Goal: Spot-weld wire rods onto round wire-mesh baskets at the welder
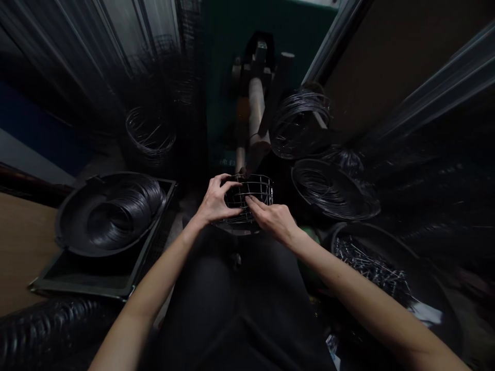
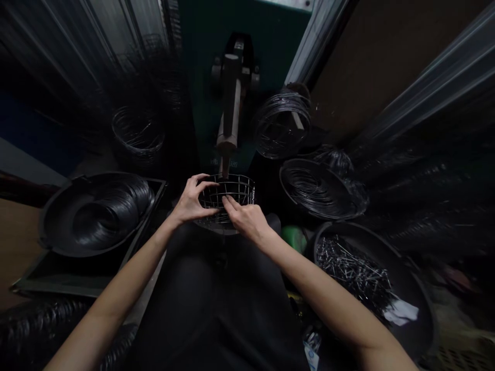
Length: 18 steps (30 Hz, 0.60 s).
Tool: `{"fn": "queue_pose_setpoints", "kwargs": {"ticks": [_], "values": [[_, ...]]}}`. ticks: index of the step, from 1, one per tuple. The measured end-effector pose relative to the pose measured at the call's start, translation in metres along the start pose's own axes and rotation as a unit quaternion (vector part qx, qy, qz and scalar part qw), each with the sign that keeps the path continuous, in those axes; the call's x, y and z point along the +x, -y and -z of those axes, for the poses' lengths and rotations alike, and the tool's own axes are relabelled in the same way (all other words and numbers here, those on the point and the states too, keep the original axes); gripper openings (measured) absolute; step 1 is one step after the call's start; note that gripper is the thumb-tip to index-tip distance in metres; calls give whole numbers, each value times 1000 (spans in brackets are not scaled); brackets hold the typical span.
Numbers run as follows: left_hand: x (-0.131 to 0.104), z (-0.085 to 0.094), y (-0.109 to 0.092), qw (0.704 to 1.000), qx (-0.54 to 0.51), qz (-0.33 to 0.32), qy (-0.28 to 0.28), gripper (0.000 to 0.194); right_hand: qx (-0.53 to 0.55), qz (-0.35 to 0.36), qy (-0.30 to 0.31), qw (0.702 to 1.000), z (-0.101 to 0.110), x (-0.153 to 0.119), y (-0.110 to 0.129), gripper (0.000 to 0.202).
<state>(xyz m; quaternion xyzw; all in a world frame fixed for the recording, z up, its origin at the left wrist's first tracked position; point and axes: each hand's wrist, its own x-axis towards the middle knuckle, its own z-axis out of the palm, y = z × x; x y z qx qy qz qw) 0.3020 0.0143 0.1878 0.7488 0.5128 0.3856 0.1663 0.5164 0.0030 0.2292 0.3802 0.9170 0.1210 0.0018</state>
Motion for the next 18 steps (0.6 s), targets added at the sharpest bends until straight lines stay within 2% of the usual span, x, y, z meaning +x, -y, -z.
{"fn": "queue_pose_setpoints", "kwargs": {"ticks": [11,18], "values": [[6,3,3,1000,-16,-4,-8,67,-15,30,-29,999,7,6,-5,46],[15,7,6,1000,-21,21,8,66,-2,11,2,1000,7,15,-7,47]]}}
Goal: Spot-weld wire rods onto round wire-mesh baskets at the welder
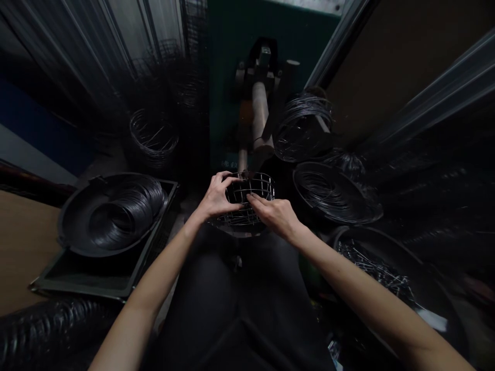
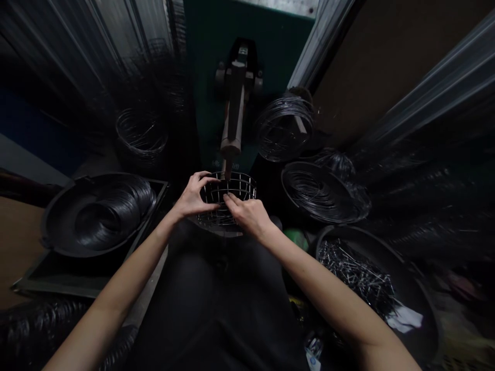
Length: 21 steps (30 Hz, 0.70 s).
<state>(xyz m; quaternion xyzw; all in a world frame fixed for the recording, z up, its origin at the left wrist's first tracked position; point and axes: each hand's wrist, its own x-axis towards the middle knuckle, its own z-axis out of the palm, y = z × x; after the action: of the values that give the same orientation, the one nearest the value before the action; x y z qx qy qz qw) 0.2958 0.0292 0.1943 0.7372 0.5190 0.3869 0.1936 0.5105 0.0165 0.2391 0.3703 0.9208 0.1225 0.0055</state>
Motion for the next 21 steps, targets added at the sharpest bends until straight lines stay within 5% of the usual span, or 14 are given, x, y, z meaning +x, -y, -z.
{"fn": "queue_pose_setpoints", "kwargs": {"ticks": [10,21], "values": [[10,5,-6,1000,8,27,10,66,83,-110,-113,984,-19,-8,-6,29],[42,10,17,1000,-7,3,5,66,199,-191,-165,947,-27,21,-27,18]]}}
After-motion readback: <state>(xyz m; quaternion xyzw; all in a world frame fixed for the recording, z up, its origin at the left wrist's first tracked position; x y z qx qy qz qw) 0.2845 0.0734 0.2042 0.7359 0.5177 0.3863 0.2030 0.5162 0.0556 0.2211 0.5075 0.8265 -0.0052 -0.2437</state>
